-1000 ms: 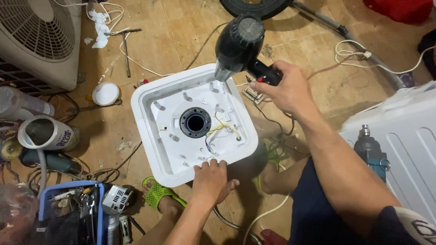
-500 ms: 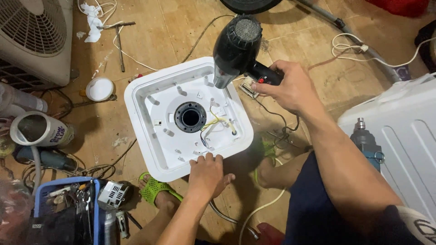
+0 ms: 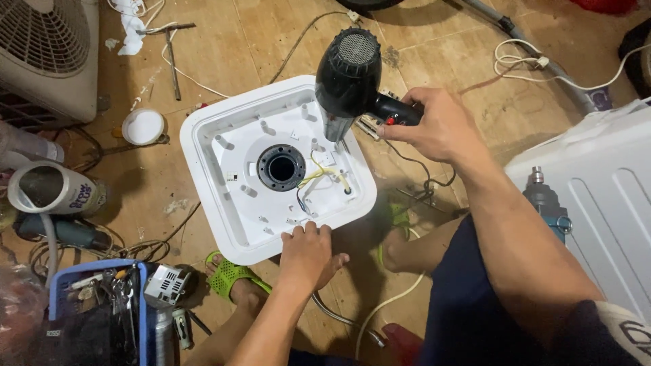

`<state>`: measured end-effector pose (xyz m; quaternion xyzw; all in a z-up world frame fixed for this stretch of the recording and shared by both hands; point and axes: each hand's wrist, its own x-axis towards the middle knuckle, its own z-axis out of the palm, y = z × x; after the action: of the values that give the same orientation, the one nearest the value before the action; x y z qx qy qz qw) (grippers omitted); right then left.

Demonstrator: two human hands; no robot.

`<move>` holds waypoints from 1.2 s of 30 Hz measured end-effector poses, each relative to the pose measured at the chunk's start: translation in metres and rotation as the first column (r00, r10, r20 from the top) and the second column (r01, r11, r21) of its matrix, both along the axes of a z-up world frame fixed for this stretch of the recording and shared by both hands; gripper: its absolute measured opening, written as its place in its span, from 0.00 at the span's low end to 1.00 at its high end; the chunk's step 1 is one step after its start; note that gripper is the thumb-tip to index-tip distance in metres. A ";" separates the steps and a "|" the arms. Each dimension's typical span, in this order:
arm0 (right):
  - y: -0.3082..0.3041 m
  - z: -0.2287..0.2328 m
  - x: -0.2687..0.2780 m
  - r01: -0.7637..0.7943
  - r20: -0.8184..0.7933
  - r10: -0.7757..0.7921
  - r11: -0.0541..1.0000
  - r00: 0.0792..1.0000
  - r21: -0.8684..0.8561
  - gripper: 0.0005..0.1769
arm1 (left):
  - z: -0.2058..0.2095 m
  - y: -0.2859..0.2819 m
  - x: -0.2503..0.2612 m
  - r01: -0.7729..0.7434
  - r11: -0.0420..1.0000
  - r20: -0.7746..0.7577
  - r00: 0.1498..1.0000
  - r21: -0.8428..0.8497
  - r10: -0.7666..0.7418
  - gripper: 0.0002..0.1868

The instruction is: Using a hair dryer to heat or dry a plastic appliance component on a workshop floor.

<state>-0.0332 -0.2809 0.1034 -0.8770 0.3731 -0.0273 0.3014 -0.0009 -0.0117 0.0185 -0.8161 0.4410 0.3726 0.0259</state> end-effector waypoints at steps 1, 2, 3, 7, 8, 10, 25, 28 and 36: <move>-0.001 -0.001 -0.001 -0.008 -0.006 0.008 1.000 1.000 -0.006 0.29 | 0.002 0.000 0.000 -0.003 1.000 0.002 1.000 -0.001 0.003 0.34; -0.002 -0.002 -0.002 -0.017 -0.011 0.016 1.000 1.000 -0.012 0.29 | 0.004 -0.001 0.000 -0.006 1.000 0.005 1.000 -0.002 0.006 0.34; -0.002 -0.002 -0.002 -0.015 -0.012 0.015 1.000 1.000 -0.012 0.29 | 0.002 -0.001 0.000 -0.005 1.000 0.004 1.000 -0.001 0.005 0.34; -0.001 0.000 -0.004 -0.015 0.006 0.015 1.000 1.000 -0.007 0.29 | -0.004 -0.001 -0.001 -0.009 1.000 0.015 1.000 -0.006 0.009 0.34; 0.000 0.002 -0.004 -0.019 0.021 0.019 1.000 1.000 -0.001 0.28 | -0.006 0.000 -0.002 -0.005 1.000 0.016 1.000 -0.003 0.005 0.34; -0.003 -0.003 -0.007 -0.022 0.031 0.022 1.000 0.999 0.004 0.28 | -0.001 0.000 -0.001 -0.005 1.000 0.015 1.000 -0.007 0.005 0.34; 0.011 0.029 -0.010 -0.062 -0.213 0.075 0.996 0.974 0.066 0.24 | -0.036 -0.002 -0.012 0.103 0.991 0.143 0.983 0.087 -0.114 0.41; 0.011 0.030 -0.012 -0.084 -0.210 0.101 0.993 0.972 0.088 0.23 | -0.039 -0.001 -0.012 0.107 0.990 0.158 0.980 0.087 -0.120 0.41; 0.007 0.026 -0.016 -0.115 -0.192 0.125 0.991 0.973 0.061 0.24 | -0.050 -0.001 -0.014 0.128 0.987 0.190 0.971 0.096 -0.144 0.43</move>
<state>-0.0490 -0.2744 0.1292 -0.8886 0.3478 0.0865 0.2861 -0.0148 -0.0126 -0.0318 -0.8150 0.4752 0.3055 0.1287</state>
